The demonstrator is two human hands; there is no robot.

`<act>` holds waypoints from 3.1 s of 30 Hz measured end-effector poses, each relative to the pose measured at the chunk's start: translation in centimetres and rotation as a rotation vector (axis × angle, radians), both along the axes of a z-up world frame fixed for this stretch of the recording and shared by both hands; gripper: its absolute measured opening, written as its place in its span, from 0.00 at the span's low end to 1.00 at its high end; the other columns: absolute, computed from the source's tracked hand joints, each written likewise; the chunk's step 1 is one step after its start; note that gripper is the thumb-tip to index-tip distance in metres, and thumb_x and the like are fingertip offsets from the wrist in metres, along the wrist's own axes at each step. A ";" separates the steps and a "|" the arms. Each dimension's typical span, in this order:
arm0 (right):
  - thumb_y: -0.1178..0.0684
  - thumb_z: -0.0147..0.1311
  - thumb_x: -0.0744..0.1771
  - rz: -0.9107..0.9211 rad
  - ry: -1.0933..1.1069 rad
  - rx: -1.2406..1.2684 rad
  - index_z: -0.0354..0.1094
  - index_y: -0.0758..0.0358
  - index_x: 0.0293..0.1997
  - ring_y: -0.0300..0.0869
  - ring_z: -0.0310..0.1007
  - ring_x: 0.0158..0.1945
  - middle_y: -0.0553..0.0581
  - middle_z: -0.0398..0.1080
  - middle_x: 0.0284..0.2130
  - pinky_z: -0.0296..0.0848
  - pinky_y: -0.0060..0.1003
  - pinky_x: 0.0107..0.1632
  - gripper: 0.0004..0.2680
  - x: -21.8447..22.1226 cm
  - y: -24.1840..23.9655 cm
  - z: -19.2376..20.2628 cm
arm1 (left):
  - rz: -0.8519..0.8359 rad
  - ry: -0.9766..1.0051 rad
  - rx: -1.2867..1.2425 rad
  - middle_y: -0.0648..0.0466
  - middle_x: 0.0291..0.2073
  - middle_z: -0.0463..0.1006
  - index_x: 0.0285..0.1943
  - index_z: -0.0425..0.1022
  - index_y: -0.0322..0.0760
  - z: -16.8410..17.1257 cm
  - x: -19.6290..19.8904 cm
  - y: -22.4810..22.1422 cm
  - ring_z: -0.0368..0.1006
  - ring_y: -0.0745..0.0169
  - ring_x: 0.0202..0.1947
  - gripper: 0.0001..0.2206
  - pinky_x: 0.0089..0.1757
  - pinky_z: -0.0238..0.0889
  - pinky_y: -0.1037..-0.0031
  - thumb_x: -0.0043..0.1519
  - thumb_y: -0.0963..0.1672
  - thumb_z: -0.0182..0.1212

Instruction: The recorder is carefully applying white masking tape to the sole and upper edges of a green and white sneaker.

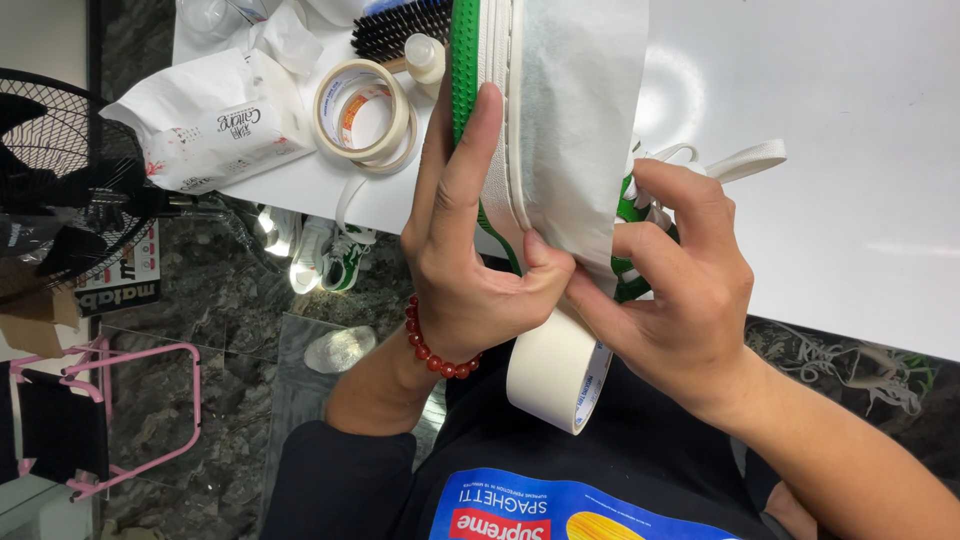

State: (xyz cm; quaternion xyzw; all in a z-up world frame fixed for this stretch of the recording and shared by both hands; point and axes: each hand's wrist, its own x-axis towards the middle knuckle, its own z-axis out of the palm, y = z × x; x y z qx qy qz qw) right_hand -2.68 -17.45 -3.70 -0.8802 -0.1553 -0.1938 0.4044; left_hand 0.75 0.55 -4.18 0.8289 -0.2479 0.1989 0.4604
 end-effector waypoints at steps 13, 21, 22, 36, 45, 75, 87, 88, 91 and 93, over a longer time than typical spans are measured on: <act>0.58 0.74 0.59 0.003 -0.010 -0.006 0.72 0.62 0.37 0.46 0.69 0.46 0.60 0.67 0.53 0.70 0.37 0.44 0.11 -0.2 -0.4 -0.1 | 0.030 -0.036 0.002 0.37 0.73 0.57 0.79 0.54 0.35 0.8 -0.5 0.1 0.58 0.45 0.73 0.36 0.70 0.64 0.67 0.60 0.36 0.65; 0.57 0.75 0.61 0.015 -0.010 0.015 0.72 0.61 0.39 0.45 0.70 0.49 0.60 0.66 0.56 0.72 0.35 0.45 0.11 -0.3 -0.6 -0.5 | 0.009 -0.007 0.016 0.33 0.72 0.56 0.78 0.54 0.35 1.1 -0.3 0.0 0.60 0.41 0.74 0.36 0.70 0.65 0.65 0.58 0.36 0.64; 0.57 0.75 0.61 0.016 -0.011 0.014 0.72 0.61 0.39 0.45 0.70 0.49 0.60 0.66 0.56 0.72 0.35 0.45 0.11 -0.3 -0.7 -0.5 | 0.009 -0.007 0.015 0.33 0.72 0.56 0.78 0.54 0.35 1.0 -0.2 -0.1 0.60 0.41 0.74 0.36 0.70 0.65 0.65 0.58 0.36 0.64; 0.58 0.74 0.60 0.020 -0.010 0.007 0.71 0.62 0.37 0.46 0.70 0.51 0.61 0.66 0.56 0.72 0.36 0.44 0.11 -0.3 -0.8 -0.5 | 0.179 -0.202 0.111 0.36 0.66 0.67 0.72 0.57 0.26 1.7 0.1 -0.9 0.73 0.43 0.63 0.30 0.61 0.74 0.68 0.60 0.37 0.63; 0.60 0.73 0.58 0.026 -0.043 -0.023 0.72 0.61 0.38 0.49 0.68 0.51 0.61 0.66 0.55 0.70 0.40 0.48 0.12 -0.8 -0.4 0.0 | 0.288 -0.233 0.117 0.44 0.59 0.74 0.71 0.59 0.28 4.3 -0.4 -0.9 0.81 0.53 0.53 0.30 0.54 0.78 0.74 0.60 0.38 0.66; 0.59 0.74 0.56 0.093 -0.211 -0.063 0.67 0.60 0.39 0.52 0.69 0.52 0.64 0.66 0.52 0.62 0.46 0.51 0.16 -1.8 0.5 -0.3 | 0.353 -0.199 0.551 0.55 0.18 0.74 0.38 0.74 0.39 12.2 3.0 1.0 0.71 0.54 0.17 0.10 0.21 0.58 0.65 0.59 0.45 0.71; 0.60 0.70 0.60 0.036 0.124 0.209 0.72 0.65 0.41 0.46 0.72 0.57 0.62 0.66 0.56 0.75 0.35 0.53 0.10 0.5 -2.0 -1.3 | 0.013 0.219 0.024 0.50 0.44 0.75 0.64 0.68 0.41 2.7 7.2 1.5 0.76 0.67 0.43 0.27 0.41 0.72 0.74 0.63 0.58 0.61; 0.60 0.70 0.60 0.030 0.124 0.208 0.72 0.65 0.41 0.46 0.72 0.57 0.62 0.66 0.56 0.75 0.35 0.53 0.10 0.8 -2.3 -1.5 | 0.007 0.219 0.024 0.50 0.44 0.75 0.64 0.68 0.41 -0.3 6.7 1.1 0.76 0.67 0.43 0.27 0.41 0.72 0.74 0.63 0.58 0.61; 0.60 0.69 0.61 0.045 0.182 0.285 0.72 0.66 0.43 0.44 0.71 0.59 0.60 0.65 0.56 0.75 0.35 0.56 0.11 1.6 -3.3 -2.1 | -0.266 0.285 -0.241 0.43 0.71 0.58 0.81 0.46 0.39 -6.5 5.5 -0.5 0.62 0.58 0.67 0.43 0.60 0.62 0.70 0.62 0.59 0.60; 0.61 0.69 0.61 0.077 0.255 0.356 0.73 0.67 0.44 0.43 0.69 0.60 0.58 0.64 0.57 0.72 0.36 0.57 0.11 1.9 -3.8 -2.4 | -0.400 0.387 -0.483 0.40 0.77 0.51 0.84 0.34 0.34 -6.9 4.7 -1.7 0.57 0.51 0.73 0.51 0.68 0.58 0.66 0.59 0.55 0.64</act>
